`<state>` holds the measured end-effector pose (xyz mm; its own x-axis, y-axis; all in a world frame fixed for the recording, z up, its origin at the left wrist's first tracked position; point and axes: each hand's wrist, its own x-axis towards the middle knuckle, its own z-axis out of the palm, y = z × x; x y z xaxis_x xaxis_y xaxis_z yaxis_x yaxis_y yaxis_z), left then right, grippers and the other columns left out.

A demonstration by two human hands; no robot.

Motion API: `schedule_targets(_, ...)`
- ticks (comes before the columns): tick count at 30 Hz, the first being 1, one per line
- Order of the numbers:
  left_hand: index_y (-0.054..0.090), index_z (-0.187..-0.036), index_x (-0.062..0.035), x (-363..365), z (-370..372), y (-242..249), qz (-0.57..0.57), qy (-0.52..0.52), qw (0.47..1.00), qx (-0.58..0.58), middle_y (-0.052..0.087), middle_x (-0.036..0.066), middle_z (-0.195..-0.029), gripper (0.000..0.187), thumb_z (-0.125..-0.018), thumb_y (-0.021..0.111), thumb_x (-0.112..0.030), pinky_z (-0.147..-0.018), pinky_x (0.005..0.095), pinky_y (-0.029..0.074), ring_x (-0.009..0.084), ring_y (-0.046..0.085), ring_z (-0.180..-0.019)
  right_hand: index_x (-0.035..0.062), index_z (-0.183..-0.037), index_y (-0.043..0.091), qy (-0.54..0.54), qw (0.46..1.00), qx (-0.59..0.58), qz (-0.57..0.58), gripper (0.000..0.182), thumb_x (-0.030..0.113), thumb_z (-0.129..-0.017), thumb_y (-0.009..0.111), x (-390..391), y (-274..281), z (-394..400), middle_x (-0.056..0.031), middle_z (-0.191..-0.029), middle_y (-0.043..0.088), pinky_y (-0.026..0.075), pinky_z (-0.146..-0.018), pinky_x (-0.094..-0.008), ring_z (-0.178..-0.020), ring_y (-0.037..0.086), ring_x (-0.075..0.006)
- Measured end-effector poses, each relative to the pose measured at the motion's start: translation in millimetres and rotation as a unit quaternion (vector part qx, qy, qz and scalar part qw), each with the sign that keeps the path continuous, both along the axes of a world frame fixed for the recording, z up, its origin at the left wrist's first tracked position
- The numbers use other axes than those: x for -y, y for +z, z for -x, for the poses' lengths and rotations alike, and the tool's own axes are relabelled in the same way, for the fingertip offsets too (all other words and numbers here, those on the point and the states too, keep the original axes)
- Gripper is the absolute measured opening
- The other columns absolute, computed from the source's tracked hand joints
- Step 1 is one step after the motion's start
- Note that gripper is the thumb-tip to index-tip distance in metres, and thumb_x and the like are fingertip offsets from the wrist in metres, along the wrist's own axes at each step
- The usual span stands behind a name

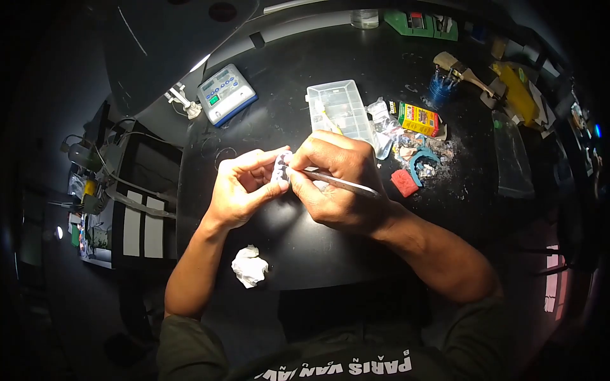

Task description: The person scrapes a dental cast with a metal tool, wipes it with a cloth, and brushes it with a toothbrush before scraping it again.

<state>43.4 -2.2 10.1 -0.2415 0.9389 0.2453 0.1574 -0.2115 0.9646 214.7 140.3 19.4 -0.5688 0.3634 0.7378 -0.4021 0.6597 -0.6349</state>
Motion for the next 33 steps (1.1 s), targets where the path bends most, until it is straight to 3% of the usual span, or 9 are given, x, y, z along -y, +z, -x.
schedule_targets(12, 0.068, -0.140, 0.0038, 1.0, 6.5, -6.1, -0.016, -0.009, 0.999, -0.042, 0.069, 0.004, -0.103, 0.049, -0.093, 0.083, 0.000, -0.077, 0.0249, 0.054, 0.0086, 0.065, -0.090, 0.0009, -0.084, 0.072, 0.016, 1.000, 0.002, -0.005, 0.009, -0.005, -0.081, 0.078, -0.4, -0.2, 0.5, -0.0123, -0.080, 0.072, 0.054, -0.063, -0.0347, -0.070, 0.072, -0.0240)
schedule_targets(23, 0.069, -0.139, 0.0028, 0.1, 2.0, -3.2, -0.006, -0.008, 1.000, -0.003, 0.073, 0.006, -0.105, 0.049, -0.091, 0.083, 0.002, -0.082, 0.0246, 0.057, 0.0082, 0.068, -0.089, 0.0017, -0.080, 0.067, 0.010, 1.000, 0.000, -0.028, 0.011, -0.005, -0.078, 0.075, -3.5, -0.1, 1.4, -0.0112, -0.076, 0.068, 0.051, -0.060, -0.0356, -0.066, 0.069, -0.0253)
schedule_targets(33, 0.064, -0.141, 0.0081, 1.0, 2.9, 1.3, 0.007, -0.028, 0.999, 0.039, 0.075, 0.013, -0.119, 0.048, -0.094, 0.077, 0.004, -0.090, 0.0285, 0.060, 0.0130, 0.072, -0.098, 0.0007, -0.080, 0.065, 0.015, 0.998, -0.003, -0.061, 0.012, -0.007, -0.076, 0.073, -3.5, 2.1, 0.3, -0.0111, -0.075, 0.066, 0.050, -0.058, -0.0358, -0.064, 0.067, -0.0254)
